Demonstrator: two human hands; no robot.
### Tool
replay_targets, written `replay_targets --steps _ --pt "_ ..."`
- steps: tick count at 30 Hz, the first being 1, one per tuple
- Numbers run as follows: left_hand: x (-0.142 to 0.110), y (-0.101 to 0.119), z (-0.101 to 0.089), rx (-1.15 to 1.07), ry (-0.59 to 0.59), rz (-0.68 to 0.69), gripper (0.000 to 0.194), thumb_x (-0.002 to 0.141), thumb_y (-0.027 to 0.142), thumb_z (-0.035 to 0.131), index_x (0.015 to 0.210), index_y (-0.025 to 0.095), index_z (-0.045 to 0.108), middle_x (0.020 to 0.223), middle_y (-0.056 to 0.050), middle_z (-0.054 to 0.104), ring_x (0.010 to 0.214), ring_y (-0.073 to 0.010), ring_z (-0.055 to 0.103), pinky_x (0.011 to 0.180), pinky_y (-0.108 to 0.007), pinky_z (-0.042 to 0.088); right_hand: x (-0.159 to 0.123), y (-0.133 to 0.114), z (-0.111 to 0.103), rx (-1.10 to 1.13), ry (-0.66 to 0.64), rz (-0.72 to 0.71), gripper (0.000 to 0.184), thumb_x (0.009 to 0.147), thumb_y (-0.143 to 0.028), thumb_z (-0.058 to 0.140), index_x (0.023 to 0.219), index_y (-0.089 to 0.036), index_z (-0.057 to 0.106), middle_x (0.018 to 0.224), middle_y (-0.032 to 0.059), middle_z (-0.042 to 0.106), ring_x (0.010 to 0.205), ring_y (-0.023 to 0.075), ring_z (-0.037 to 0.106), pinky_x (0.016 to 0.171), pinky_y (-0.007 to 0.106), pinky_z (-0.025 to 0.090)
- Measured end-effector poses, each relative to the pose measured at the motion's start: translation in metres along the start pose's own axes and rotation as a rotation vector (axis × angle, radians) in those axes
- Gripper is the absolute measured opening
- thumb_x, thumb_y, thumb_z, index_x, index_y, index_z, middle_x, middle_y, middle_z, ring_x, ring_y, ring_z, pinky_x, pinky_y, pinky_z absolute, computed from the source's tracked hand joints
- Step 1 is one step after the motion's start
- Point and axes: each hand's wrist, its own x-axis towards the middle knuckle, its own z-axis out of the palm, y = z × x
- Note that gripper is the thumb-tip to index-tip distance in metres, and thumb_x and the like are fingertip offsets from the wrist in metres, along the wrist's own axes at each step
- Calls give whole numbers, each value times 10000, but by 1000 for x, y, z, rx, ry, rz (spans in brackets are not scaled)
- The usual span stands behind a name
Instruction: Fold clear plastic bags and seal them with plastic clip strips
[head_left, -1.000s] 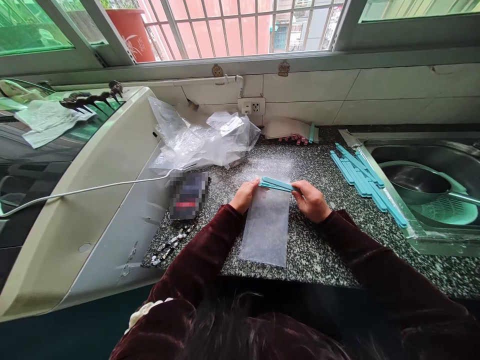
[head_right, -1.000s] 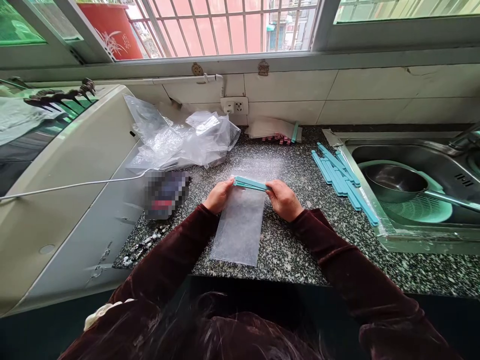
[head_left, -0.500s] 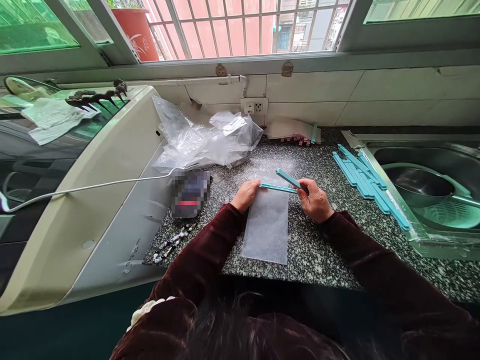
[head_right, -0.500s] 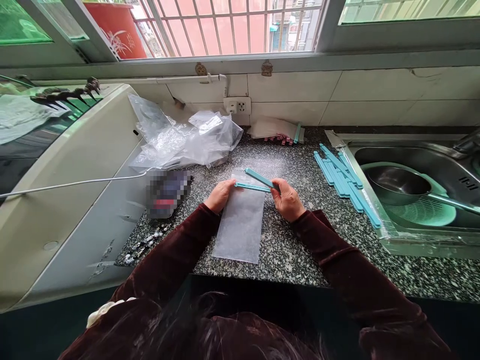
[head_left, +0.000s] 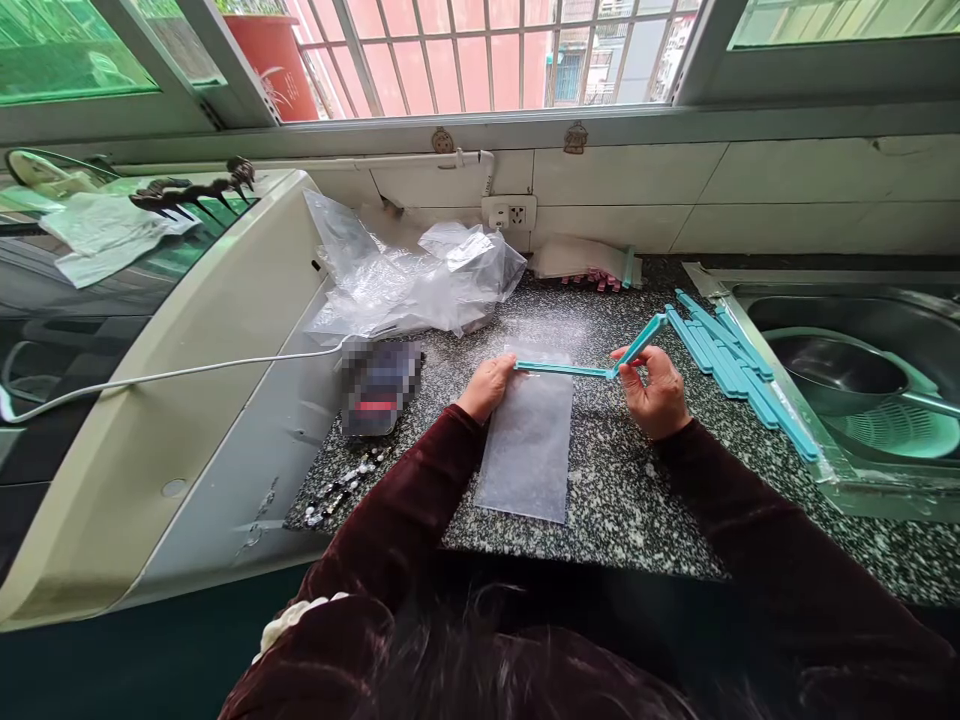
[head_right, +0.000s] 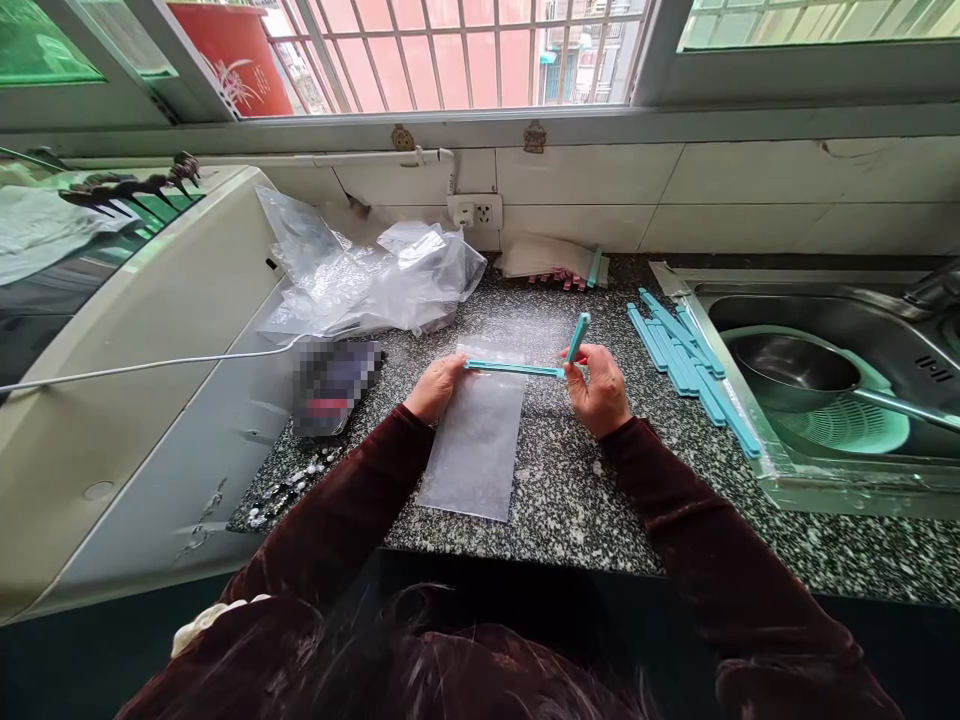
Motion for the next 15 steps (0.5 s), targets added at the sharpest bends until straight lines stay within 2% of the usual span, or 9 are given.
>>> replay_targets --steps 4,8,11,15 --pt "2 2 -1 -63 39 -34 327 781 333 542 513 147 517 502 23 463 491 -84 375 493 -218 299 1 4 -2 73 44 115 130 874 -300 456 908 -202 536 910 76 658 776 181 618 662 332 519" --pt "3 2 -2 -155 88 -72 298 782 287 543 527 138 511 514 25 474 482 -68 373 480 -198 296 1 9 2 285 109 283 200 860 -392 481 913 -203 520 853 58 659 708 166 623 593 306 519" --pt "4 2 -3 -217 115 -80 283 762 314 576 552 138 502 522 34 464 478 -61 366 467 -190 290 2 8 4 429 142 406 240 812 -436 542 894 -211 530 793 33 649 650 149 608 547 284 515" --pt "6 0 -6 -228 121 -24 315 730 348 612 532 140 482 516 37 455 479 -56 365 465 -185 293 4 3 3 562 167 532 255 719 -425 643 836 -215 555 764 16 648 598 129 587 503 259 503"
